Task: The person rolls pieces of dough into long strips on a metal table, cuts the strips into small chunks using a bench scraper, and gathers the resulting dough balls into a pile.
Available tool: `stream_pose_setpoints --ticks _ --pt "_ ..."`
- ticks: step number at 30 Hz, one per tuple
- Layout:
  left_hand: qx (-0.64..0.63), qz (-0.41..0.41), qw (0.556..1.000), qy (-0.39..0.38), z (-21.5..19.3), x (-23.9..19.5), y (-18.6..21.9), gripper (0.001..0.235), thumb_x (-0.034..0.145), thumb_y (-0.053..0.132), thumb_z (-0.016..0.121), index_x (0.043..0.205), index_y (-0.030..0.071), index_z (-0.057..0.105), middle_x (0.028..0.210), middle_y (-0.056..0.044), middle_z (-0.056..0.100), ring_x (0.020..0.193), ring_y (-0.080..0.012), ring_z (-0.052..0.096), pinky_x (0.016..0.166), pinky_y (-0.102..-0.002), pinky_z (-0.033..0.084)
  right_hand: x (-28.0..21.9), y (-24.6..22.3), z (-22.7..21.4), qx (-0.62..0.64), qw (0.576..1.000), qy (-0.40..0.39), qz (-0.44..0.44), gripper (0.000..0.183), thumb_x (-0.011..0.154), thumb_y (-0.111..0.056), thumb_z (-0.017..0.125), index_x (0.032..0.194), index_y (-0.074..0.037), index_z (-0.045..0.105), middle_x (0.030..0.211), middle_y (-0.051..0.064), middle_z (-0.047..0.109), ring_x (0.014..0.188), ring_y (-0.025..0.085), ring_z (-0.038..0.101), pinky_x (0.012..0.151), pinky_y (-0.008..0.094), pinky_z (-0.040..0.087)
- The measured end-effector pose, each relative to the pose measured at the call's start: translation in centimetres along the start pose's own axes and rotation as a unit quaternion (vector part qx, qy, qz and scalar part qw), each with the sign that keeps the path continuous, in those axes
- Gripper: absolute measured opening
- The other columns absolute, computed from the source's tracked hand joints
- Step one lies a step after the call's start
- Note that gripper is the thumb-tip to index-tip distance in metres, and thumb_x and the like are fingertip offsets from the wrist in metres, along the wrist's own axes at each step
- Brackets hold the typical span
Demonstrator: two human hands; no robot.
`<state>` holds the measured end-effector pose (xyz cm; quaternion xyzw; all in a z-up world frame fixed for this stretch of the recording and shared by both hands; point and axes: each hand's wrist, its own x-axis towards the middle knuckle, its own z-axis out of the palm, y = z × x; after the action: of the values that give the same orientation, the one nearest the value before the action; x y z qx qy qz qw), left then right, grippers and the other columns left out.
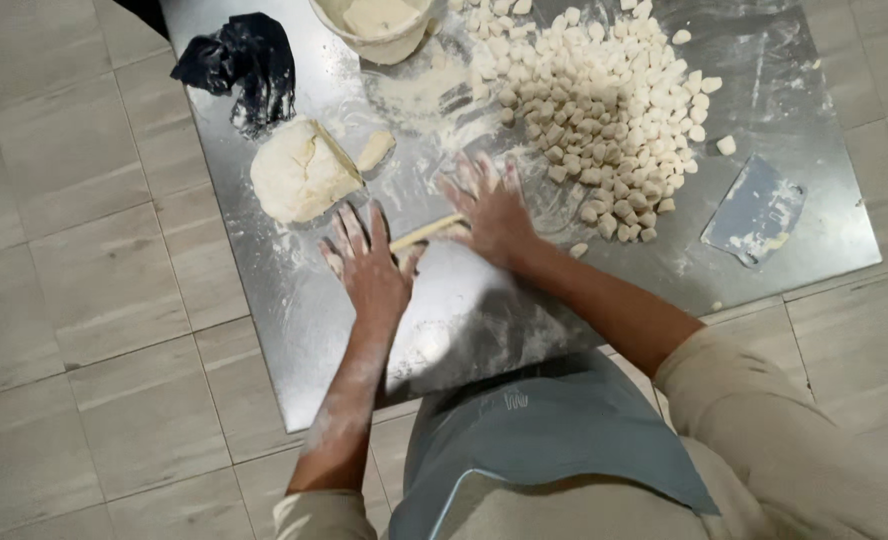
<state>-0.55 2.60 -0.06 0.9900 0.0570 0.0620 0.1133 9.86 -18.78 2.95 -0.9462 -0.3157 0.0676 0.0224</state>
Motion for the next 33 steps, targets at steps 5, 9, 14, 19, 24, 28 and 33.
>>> stream_pose_setpoints --ticks 5,9,14,19,24,28,33 --pt "-0.004 0.0 0.997 -0.072 -0.1 -3.8 -0.6 0.112 0.096 0.07 0.071 0.184 0.018 0.025 0.187 -0.028 0.021 0.173 -0.0499 0.018 0.132 -0.078 0.006 -3.7 1.0 3.9 0.019 0.996 0.084 -0.018 0.11 0.09 -0.084 0.066 0.181 -0.032 0.035 0.182 0.023 0.035 0.165 0.054 0.035 0.119 0.082 0.035" --pt "0.0 0.007 0.991 -0.134 -0.9 -11.6 -0.2 0.119 0.091 0.076 0.071 0.184 0.022 0.021 0.19 -0.025 0.01 0.175 -0.0477 0.004 0.129 -0.082 0.0 -13.3 0.6 4.7 0.082 0.996 -0.043 0.01 0.115 0.086 -0.097 0.058 0.177 -0.028 0.041 0.187 0.02 0.029 0.169 0.055 0.021 0.128 0.083 0.015" --pt "-0.054 0.017 0.978 -0.2 -2.0 -11.6 1.8 0.112 0.099 0.089 0.051 0.183 0.022 0.017 0.188 -0.024 0.012 0.174 -0.0421 0.003 0.132 -0.07 -0.017 -13.5 6.1 -1.2 0.096 0.964 -0.069 0.238 0.078 0.109 -0.052 0.062 0.18 -0.029 0.038 0.183 0.015 0.04 0.174 0.044 0.018 0.13 0.078 0.025" --pt "-0.086 0.324 0.928 -0.163 0.0 -4.5 5.7 0.116 0.088 0.059 0.089 0.181 0.023 0.029 0.185 -0.011 0.03 0.172 -0.0325 0.029 0.142 -0.063 0.012 -16.4 20.6 -3.0 0.134 0.849 -0.029 0.51 0.085 0.12 -0.073 0.032 0.184 -0.022 0.009 0.188 0.016 0.009 0.172 0.043 -0.002 0.137 0.074 0.006" --pt "-0.069 0.461 0.883 -0.061 1.5 4.5 6.3 0.107 0.093 0.069 0.086 0.179 0.024 0.042 0.191 -0.006 0.011 0.176 -0.0277 0.019 0.142 -0.063 0.018 -18.2 25.5 -2.4 0.155 0.756 -0.101 0.628 0.111 0.1 -0.092 0.036 0.185 -0.029 0.003 0.19 0.016 -0.003 0.175 0.039 -0.002 0.139 0.07 0.012" --pt "-0.038 0.37 0.915 -0.157 1.5 6.4 5.2 0.111 0.104 0.067 0.071 0.182 0.017 0.011 0.186 -0.014 0.031 0.171 -0.036 0.027 0.137 -0.058 0.022 -19.0 25.2 -3.6 0.174 0.723 -0.122 0.657 0.117 0.101 -0.086 0.056 0.186 -0.033 -0.003 0.188 0.009 -0.014 0.174 0.046 0.001 0.139 0.069 0.02" --pt "-0.075 0.244 0.958 -0.132 3.1 6.6 7.4 0.083 0.107 0.05 0.076 0.174 0.015 0.041 0.164 -0.024 0.061 0.151 -0.0467 0.057 0.123 -0.064 0.044 -21.0 25.2 -3.5 0.172 0.695 -0.156 0.68 0.133 0.089 -0.081 0.072 0.184 -0.034 -0.008 0.189 0.006 -0.016 0.174 0.049 -0.001 0.144 0.058 0.015"
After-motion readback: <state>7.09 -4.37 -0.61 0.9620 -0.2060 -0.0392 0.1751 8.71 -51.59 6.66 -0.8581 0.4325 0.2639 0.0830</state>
